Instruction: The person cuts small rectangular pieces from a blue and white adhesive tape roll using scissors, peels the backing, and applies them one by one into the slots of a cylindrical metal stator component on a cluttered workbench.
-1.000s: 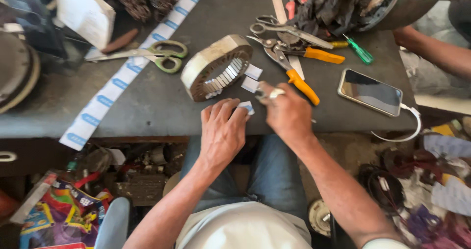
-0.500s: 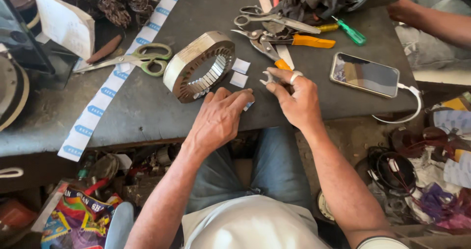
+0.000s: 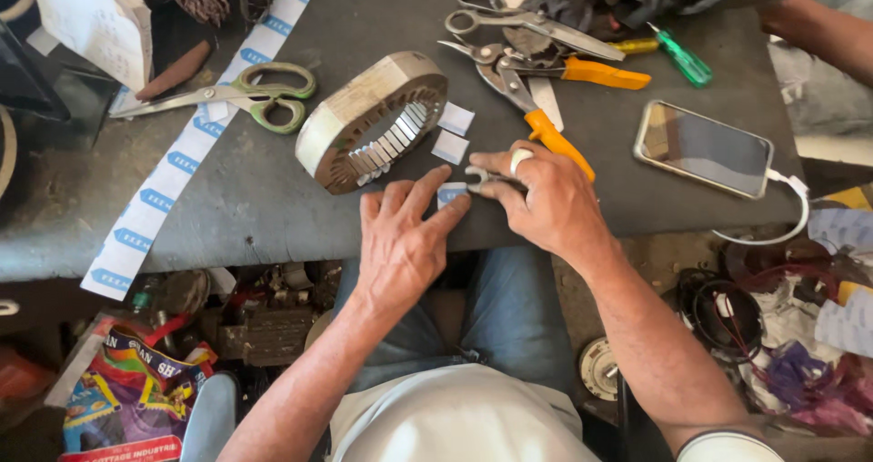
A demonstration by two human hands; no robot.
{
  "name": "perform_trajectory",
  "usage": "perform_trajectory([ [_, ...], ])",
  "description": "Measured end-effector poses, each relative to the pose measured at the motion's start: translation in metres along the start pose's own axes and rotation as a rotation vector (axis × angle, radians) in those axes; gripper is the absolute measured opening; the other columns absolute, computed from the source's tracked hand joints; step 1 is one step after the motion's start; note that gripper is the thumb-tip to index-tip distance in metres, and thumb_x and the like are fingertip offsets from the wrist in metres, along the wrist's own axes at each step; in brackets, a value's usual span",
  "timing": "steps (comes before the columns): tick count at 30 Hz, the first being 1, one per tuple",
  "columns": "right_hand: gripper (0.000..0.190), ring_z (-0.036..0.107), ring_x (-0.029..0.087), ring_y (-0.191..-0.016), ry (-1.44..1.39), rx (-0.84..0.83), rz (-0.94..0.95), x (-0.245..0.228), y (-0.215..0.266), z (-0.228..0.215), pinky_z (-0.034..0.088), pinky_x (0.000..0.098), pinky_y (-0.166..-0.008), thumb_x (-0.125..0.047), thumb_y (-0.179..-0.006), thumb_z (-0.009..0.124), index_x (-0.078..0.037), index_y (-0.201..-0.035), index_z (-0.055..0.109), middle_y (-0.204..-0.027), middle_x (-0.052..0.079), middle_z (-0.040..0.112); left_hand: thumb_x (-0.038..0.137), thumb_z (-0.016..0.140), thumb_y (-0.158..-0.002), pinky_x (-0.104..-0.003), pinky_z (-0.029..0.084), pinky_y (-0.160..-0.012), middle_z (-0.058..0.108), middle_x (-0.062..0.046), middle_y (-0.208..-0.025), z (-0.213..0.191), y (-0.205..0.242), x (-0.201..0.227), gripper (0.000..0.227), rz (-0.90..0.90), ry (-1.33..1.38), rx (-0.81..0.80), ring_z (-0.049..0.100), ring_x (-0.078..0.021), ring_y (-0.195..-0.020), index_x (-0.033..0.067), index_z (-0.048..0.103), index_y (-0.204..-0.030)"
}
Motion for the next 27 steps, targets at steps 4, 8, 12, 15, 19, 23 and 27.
perform_trajectory([
  [4,0.026,0.071,0.032,-0.086,0.048,-0.040,-0.069,0.000,-0.006,0.011,0.057,0.0415,-0.075,-0.010,-0.085,0.075,-0.011,-0.111,0.076,-0.096,0.010,0.074,0.017,0.072,-0.079,-0.050,0.039,-0.096,0.059,-0.008,-0.139,0.000,0.004,0.007,0.044,-0.010,-0.033,0.021,0.055,-0.0290,-0.117,0.0170,0.071,-0.124],
  [8,0.024,0.071,0.033,-0.078,0.140,-0.028,-0.013,0.007,-0.005,0.020,0.057,0.0430,-0.068,-0.012,-0.088,0.076,-0.011,-0.111,0.076,-0.094,0.010,0.073,0.037,0.078,-0.081,-0.052,0.038,-0.098,0.058,-0.009,-0.143,0.002,0.011,0.009,0.054,-0.018,-0.024,0.032,0.052,-0.0306,-0.119,0.0147,0.069,-0.129],
  [12,0.027,0.070,0.035,-0.077,0.147,-0.036,-0.094,0.003,-0.012,0.015,0.057,0.0441,-0.067,-0.013,-0.085,0.076,-0.014,-0.111,0.077,-0.096,0.012,0.073,0.044,0.080,-0.080,-0.052,0.037,-0.096,0.058,-0.010,-0.141,0.000,0.009,0.008,0.058,-0.012,-0.022,0.045,0.052,-0.0317,-0.118,0.0138,0.068,-0.129],
  [15,0.027,0.072,0.033,-0.082,0.101,-0.065,-0.113,0.002,-0.011,0.013,0.058,0.0430,-0.070,-0.015,-0.084,0.076,-0.016,-0.112,0.077,-0.101,0.012,0.074,0.043,0.079,-0.083,-0.050,0.037,-0.098,0.060,-0.011,-0.140,-0.002,0.010,0.009,0.055,-0.010,-0.010,0.059,0.053,-0.0315,-0.118,0.0123,0.069,-0.127],
  [19,0.027,0.073,0.032,-0.086,0.098,-0.102,-0.116,0.006,-0.008,0.015,0.058,0.0424,-0.072,-0.016,-0.086,0.076,-0.018,-0.113,0.077,-0.100,0.009,0.075,0.033,0.077,-0.087,-0.049,0.037,-0.098,0.065,-0.009,-0.136,0.002,0.012,0.006,0.041,-0.039,0.010,0.092,0.055,-0.0294,-0.117,0.0094,0.070,-0.120],
  [23,0.031,0.073,0.032,-0.088,0.072,-0.167,-0.197,-0.003,-0.002,0.012,0.057,0.0431,-0.070,-0.012,-0.080,0.076,-0.016,-0.111,0.077,-0.098,0.008,0.076,0.018,0.074,-0.088,-0.047,0.037,-0.098,0.068,-0.005,-0.133,0.000,0.011,0.005,0.025,-0.094,0.068,0.129,0.057,-0.0292,-0.115,0.0110,0.071,-0.113],
  [27,0.030,0.072,0.031,-0.084,0.092,-0.134,-0.086,-0.005,0.005,0.010,0.057,0.0410,-0.071,-0.011,-0.083,0.076,-0.015,-0.113,0.077,-0.095,0.008,0.075,0.012,0.073,-0.087,-0.046,0.038,-0.095,0.068,-0.005,-0.131,0.001,0.013,0.004,0.024,-0.124,0.133,0.169,0.057,-0.0309,-0.114,0.0107,0.071,-0.111],
])
Point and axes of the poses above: each hand's wrist, its own y-axis away from the middle knuckle, its own z-axis out of the palm, x = y × z, the point moved 5 cm from there along -y, towards the middle knuckle
